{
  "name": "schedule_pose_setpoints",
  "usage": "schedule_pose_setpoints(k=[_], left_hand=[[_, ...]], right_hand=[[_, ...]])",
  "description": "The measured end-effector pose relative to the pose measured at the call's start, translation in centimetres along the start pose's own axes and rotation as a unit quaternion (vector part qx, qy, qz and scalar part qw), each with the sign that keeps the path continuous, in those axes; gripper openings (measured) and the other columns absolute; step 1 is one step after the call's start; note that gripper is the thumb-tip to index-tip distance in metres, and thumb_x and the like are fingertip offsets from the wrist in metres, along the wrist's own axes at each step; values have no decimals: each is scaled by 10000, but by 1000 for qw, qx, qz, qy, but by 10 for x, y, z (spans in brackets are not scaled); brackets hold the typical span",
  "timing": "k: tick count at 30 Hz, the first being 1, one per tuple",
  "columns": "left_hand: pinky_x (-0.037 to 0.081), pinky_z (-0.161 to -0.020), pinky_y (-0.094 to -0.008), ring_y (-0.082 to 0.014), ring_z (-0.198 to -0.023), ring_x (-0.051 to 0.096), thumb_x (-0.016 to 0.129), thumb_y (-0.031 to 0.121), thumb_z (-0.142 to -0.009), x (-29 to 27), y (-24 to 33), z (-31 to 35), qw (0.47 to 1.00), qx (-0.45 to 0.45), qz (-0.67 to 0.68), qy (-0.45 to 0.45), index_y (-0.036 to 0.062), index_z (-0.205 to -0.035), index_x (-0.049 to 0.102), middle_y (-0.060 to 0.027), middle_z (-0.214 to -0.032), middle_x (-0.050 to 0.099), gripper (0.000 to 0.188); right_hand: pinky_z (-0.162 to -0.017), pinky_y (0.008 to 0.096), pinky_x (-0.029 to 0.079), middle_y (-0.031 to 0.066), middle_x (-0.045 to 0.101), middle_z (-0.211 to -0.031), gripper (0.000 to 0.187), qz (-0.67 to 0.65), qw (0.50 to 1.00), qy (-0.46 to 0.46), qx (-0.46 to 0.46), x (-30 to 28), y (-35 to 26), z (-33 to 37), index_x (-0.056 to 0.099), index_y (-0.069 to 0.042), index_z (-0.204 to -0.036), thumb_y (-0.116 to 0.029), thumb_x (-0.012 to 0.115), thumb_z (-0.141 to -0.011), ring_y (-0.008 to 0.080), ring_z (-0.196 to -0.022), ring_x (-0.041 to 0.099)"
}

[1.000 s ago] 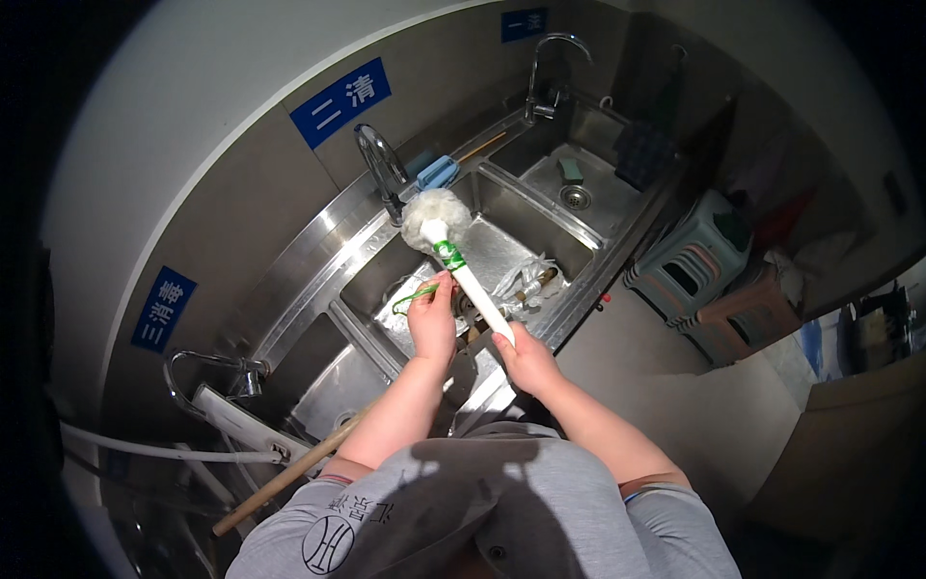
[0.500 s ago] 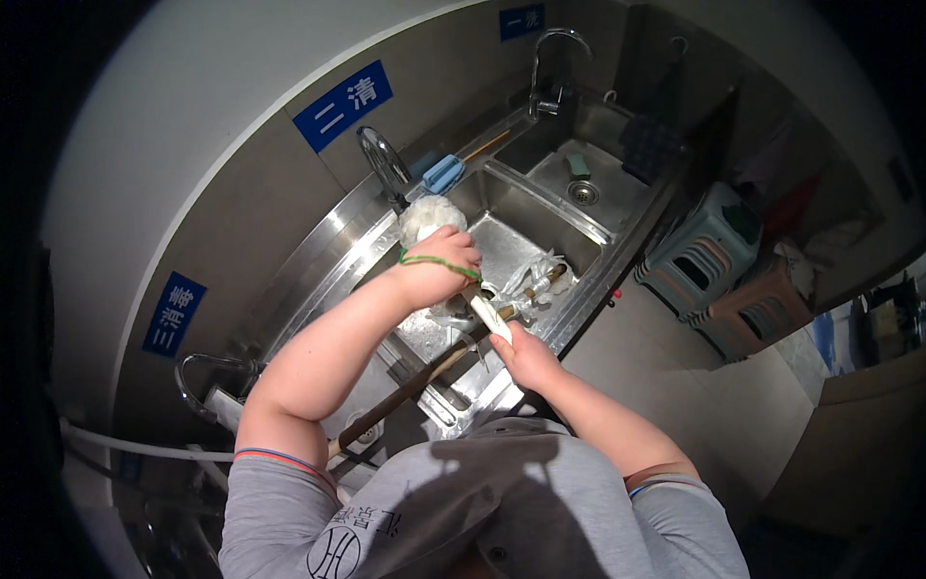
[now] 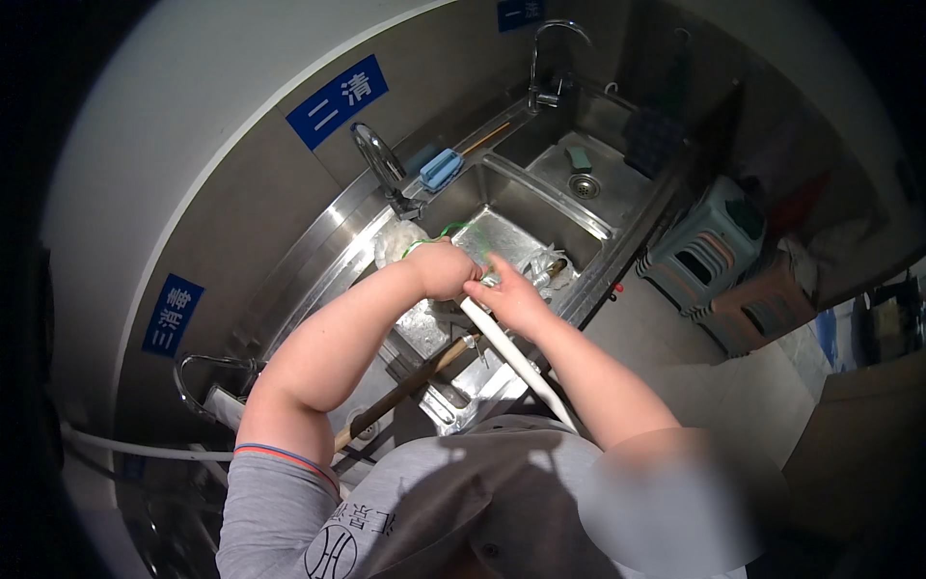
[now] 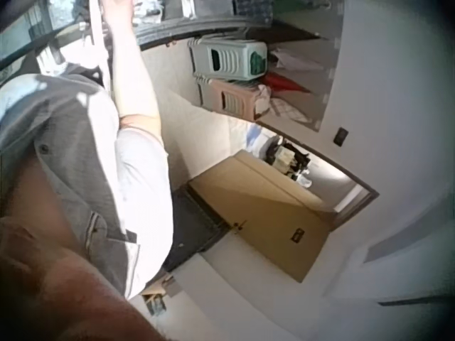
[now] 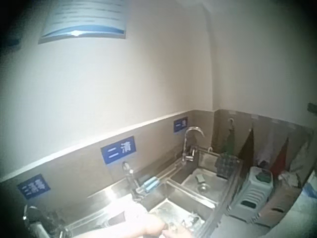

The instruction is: The person attaches a white fluffy mop head to a white plastic handle. They secure the connection by wrapping a green rubber band around the junction multiple times. The person then uses a white cloth to wipe the handle and the mop head.

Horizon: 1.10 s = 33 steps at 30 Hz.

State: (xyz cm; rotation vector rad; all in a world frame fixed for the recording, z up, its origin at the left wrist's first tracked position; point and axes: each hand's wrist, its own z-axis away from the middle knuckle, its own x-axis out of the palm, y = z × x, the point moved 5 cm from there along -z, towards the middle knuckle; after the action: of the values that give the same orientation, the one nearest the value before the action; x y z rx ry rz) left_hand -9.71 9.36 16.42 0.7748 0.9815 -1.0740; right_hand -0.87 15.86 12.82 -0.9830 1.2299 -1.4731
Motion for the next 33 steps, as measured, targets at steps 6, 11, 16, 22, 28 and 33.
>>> schedule_pose_setpoints(k=[6, 11, 16, 22, 28, 33], left_hand=[[427, -739, -362, -250, -702, 593, 515, 325, -802, -9, 4, 2, 999, 42, 4, 26, 152, -715, 623, -58, -709, 623, 222], [409, -708, -354, -259, -657, 578, 499, 386, -818, -5, 4, 0, 996, 61, -22, 53, 135, -690, 612, -53, -644, 604, 304], [410, -700, -353, -260, -644, 571, 488, 392, -821, -2, 2, 0, 996, 61, -24, 59, 142, -680, 613, -50, -621, 594, 314], [411, -711, -360, -261, -632, 573, 502, 391, -813, -3, 2, 5, 998, 46, -16, 48, 145, -676, 614, -54, -621, 594, 302], [405, -727, -363, -249, -633, 579, 516, 386, -806, -5, 4, 1, 997, 52, -29, 42, 158, -688, 618, -42, -623, 597, 276], [404, -719, -354, -245, -640, 578, 518, 389, -805, -10, 8, 8, 997, 54, -38, 50, 163, -701, 622, -36, -631, 600, 270]], right_hand=[[-517, 203, 444, 29, 557, -758, 207, -245, 967, -12, 67, -20, 36, -28, 510, -6, -993, -89, 592, -823, 63, -575, 489], [-510, 211, 474, 59, 523, -742, 141, -409, 876, 99, 236, -47, 74, -30, 492, -11, -907, -107, 568, -837, 135, -626, 532], [-568, 331, 436, 112, 569, -783, 288, 79, 901, 425, -35, -99, 41, 1, 539, 10, -831, -271, 599, -806, 197, -664, 545], [-608, 336, 447, 118, 599, -700, 246, 382, 905, 179, 51, -80, -18, 22, 583, -5, -693, -229, 588, -794, 254, -615, 564], [-734, 271, 454, 104, 610, -932, 220, 198, 969, 20, -149, -24, 2, -1, 585, -32, -1009, -155, 549, -830, 165, -775, 575], [-692, 250, 451, 36, 628, -805, 181, 163, 984, -57, -55, -32, 12, -11, 605, -47, -974, -146, 556, -831, 111, -737, 562]])
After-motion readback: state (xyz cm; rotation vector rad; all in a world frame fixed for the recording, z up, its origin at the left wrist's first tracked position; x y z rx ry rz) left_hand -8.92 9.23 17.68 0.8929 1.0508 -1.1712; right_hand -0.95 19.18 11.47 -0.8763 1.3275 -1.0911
